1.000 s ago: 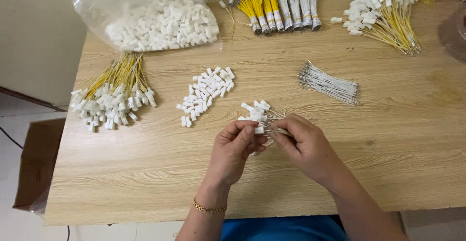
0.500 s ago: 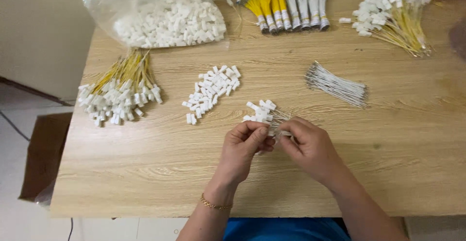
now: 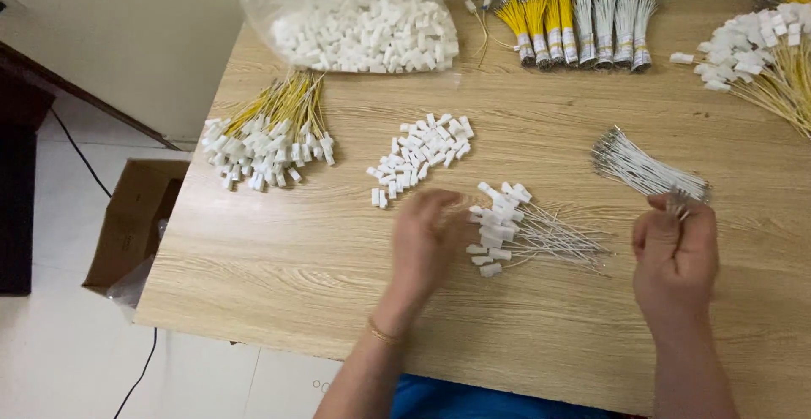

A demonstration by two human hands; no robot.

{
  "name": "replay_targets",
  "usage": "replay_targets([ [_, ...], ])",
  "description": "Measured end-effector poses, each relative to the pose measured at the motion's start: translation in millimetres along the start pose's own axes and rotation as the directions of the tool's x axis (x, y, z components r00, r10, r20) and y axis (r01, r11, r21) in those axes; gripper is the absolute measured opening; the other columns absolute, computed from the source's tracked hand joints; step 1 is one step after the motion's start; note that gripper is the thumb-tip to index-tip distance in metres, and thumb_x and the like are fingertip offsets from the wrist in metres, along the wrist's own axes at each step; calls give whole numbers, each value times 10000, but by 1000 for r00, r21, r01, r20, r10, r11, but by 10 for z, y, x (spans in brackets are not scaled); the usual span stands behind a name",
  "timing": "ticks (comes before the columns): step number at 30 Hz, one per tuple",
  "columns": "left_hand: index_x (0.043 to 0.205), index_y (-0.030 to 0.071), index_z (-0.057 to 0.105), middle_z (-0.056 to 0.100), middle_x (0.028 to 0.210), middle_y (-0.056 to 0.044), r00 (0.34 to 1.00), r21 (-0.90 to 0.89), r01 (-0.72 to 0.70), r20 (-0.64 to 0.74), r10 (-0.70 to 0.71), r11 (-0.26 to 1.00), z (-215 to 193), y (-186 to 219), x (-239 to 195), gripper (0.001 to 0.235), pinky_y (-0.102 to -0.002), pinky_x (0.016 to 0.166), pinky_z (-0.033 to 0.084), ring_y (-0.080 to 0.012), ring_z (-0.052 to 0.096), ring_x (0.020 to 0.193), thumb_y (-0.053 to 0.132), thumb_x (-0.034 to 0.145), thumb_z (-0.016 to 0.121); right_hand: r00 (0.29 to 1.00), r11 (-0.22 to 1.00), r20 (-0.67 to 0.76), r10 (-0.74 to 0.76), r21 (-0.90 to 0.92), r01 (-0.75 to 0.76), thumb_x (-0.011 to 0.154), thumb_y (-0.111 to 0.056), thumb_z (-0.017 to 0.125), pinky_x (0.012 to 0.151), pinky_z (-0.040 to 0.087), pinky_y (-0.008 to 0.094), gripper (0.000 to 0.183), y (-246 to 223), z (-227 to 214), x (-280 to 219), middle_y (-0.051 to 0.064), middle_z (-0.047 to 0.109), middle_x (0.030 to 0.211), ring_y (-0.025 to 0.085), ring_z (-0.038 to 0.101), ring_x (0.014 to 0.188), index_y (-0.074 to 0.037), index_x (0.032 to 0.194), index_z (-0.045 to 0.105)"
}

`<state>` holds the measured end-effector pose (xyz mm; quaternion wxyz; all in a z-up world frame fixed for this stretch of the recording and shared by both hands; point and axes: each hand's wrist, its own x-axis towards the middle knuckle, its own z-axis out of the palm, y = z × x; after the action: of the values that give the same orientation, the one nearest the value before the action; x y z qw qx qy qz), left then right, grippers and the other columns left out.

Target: Assembling small white plastic connectors onto thin metal wires by hand

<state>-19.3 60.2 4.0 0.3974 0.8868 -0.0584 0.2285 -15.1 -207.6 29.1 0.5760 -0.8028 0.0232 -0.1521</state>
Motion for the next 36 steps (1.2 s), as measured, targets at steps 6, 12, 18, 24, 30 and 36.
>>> replay_targets([
  [6,1210,45,592,600,1085,-179,959,409,277,-62,-276,870,-449,-472,62,448,-404,744,538,-309,580,943,248,840,742,992,999,124,-21,34,17,989,-86,559,945,498,293,78,-90,183,-75,201,641,1237,239,625,1166,-26,1031,588],
  [12,976,179,739,634,926,-96,974,470,219,-153,-166,855,-351,-863,-47,160,-436,682,489,-336,561,810,276,860,688,984,1000,181,-2,6,1,953,-96,620,675,433,245,155,-38,259,-159,22,595,824,100,530,748,-39,1097,634],
  [18,894,192,736,619,872,-54,973,548,227,-168,-160,805,-404,-821,-102,164,-368,681,524,-274,636,789,327,801,740,976,986,219,-15,168,-22,1002,-97,547,523,405,246,98,-7,231,-156,81,559,655,100,454,547,-16,1015,601],
  [24,868,168,664,645,855,-30,975,322,76,-220,-4,944,-541,-330,29,130,-360,703,486,-252,628,765,76,802,727,955,979,292,47,178,-102,973,-132,558,519,397,267,145,114,336,-114,66,549,635,121,451,560,-6,955,628],
  [30,911,144,701,675,757,-64,993,-47,100,-66,-103,994,-134,296,34,105,-337,611,542,-259,687,694,65,842,694,941,981,331,72,148,-127,965,-148,568,541,424,261,176,-257,383,-163,62,552,625,122,459,582,-7,910,658],
  [36,960,86,710,671,790,-91,991,-26,128,-34,-129,991,-190,172,14,120,-350,629,559,-250,681,706,20,898,631,938,987,332,104,84,-139,1011,-196,522,521,393,274,246,-99,290,-142,58,528,586,128,431,536,-30,876,642],
])
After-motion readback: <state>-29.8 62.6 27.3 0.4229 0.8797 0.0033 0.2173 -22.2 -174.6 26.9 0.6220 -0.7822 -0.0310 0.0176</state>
